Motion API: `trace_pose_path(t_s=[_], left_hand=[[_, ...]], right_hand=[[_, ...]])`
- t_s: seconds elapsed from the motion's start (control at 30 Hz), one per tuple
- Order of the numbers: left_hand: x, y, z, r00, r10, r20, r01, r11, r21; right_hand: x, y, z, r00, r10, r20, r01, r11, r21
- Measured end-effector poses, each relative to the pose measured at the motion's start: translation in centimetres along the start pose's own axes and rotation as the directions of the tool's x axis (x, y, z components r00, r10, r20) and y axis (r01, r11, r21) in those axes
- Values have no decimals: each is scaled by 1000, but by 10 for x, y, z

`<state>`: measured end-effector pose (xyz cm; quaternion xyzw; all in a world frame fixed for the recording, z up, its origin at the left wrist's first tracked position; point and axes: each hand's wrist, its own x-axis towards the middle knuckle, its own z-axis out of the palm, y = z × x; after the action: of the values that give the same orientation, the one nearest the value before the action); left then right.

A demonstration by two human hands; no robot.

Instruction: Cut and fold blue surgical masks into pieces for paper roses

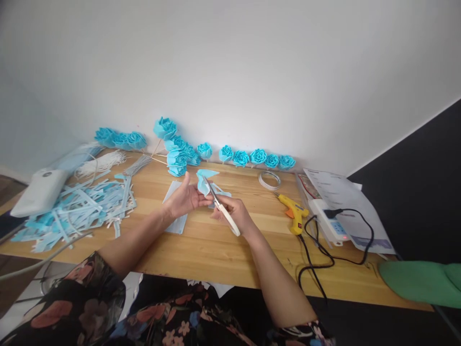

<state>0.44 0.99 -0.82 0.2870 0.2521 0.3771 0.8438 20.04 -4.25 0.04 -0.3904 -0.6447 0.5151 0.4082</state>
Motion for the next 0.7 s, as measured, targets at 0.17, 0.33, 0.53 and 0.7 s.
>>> trace_pose_path(t_s=[0.17,0.33,0.53,0.7], left_hand=[[-4,17,-1,977,212,-16,-212,976,-42],[-8,27,-4,957,286,-38,-289,945,-151],[-9,27,-5,932,360,-30,-356,901,-246],[-11,27,-2,924,380,-34,-376,890,-258]], right_hand=[[1,-1,-1,981,-192,-26,160,882,-443],[3,6,-7,917,-375,-139,128,604,-786],[5,10,-12,853,-491,-176,121,514,-849],[5,9,-13,835,-525,-162,82,411,-908]])
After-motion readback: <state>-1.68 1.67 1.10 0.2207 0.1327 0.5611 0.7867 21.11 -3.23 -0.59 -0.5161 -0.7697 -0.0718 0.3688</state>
